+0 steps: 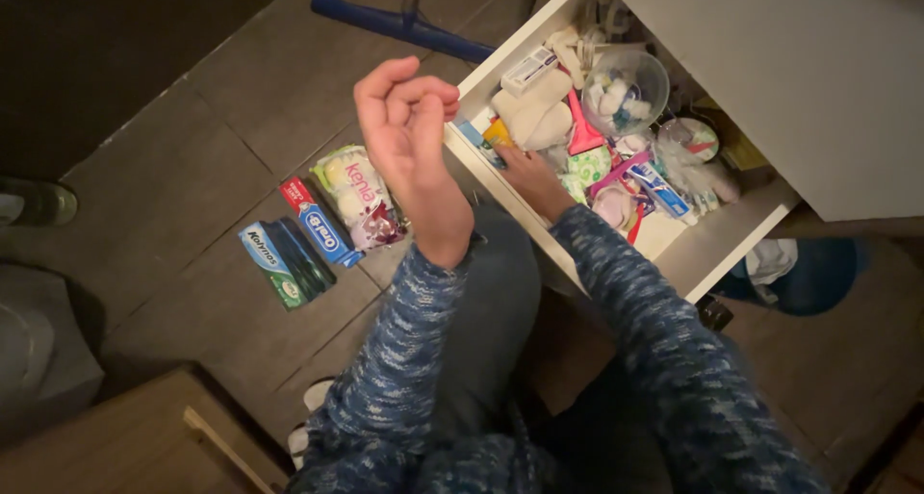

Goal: Organizing various toiletries and personal care items in a bathroom vanity drawer.

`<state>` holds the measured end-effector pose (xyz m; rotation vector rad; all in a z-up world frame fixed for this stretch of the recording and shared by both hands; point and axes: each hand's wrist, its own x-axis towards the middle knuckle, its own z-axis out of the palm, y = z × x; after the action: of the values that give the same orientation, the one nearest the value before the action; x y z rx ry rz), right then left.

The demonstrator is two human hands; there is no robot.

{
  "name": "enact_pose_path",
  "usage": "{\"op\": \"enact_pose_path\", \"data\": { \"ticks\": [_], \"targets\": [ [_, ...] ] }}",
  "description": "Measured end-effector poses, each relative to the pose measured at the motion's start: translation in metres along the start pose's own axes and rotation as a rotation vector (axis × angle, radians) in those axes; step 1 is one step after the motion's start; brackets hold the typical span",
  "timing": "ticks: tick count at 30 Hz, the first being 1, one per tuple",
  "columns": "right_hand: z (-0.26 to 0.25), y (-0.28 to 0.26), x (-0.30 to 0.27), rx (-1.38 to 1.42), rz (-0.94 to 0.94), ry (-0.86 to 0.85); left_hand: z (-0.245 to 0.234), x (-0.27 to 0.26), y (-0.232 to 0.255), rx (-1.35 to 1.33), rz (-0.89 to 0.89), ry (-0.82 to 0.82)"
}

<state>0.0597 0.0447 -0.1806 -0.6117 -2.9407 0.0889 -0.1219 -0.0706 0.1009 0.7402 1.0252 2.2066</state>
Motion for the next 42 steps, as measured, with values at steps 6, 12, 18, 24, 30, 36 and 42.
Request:
{"op": "enact_pose_path", "data": {
  "ticks": [6, 12, 18, 24, 30, 36, 42],
  "targets": [
    [0.006, 0.004, -0.021, 0.028, 0.006, 0.031, -0.003, -0.004, 0.001, 0.008, -0.006, 0.007],
    [0.000, -0.001, -0.027, -0.046, 0.026, 0.034, -0.002, -0.003, -0.001, 0.002, -0.001, 0.004],
    [-0.025, -0.012, -0.013, -0.215, -0.021, 0.013, -0.004, -0.003, -0.004, 0.049, 0.015, -0.012],
    [-0.028, -0.008, -0.021, -0.182, -0.032, 0.136, -0.001, -0.006, -0.004, 0.027, 0.002, -0.025],
    [-0.052, 0.011, -0.032, 0.374, 0.427, 0.441, 0.007, -0.005, -0.027, -0.010, 0.003, -0.071],
    [-0.129, 0.013, -0.133, 1.111, 0.815, 0.671, 0.026, -0.017, -0.103, 0.239, -0.020, -0.244],
    [-0.196, -0.039, -0.176, 1.439, 0.841, 0.913, 0.055, -0.044, -0.142, 0.715, -0.209, -0.447]
  ]
}}
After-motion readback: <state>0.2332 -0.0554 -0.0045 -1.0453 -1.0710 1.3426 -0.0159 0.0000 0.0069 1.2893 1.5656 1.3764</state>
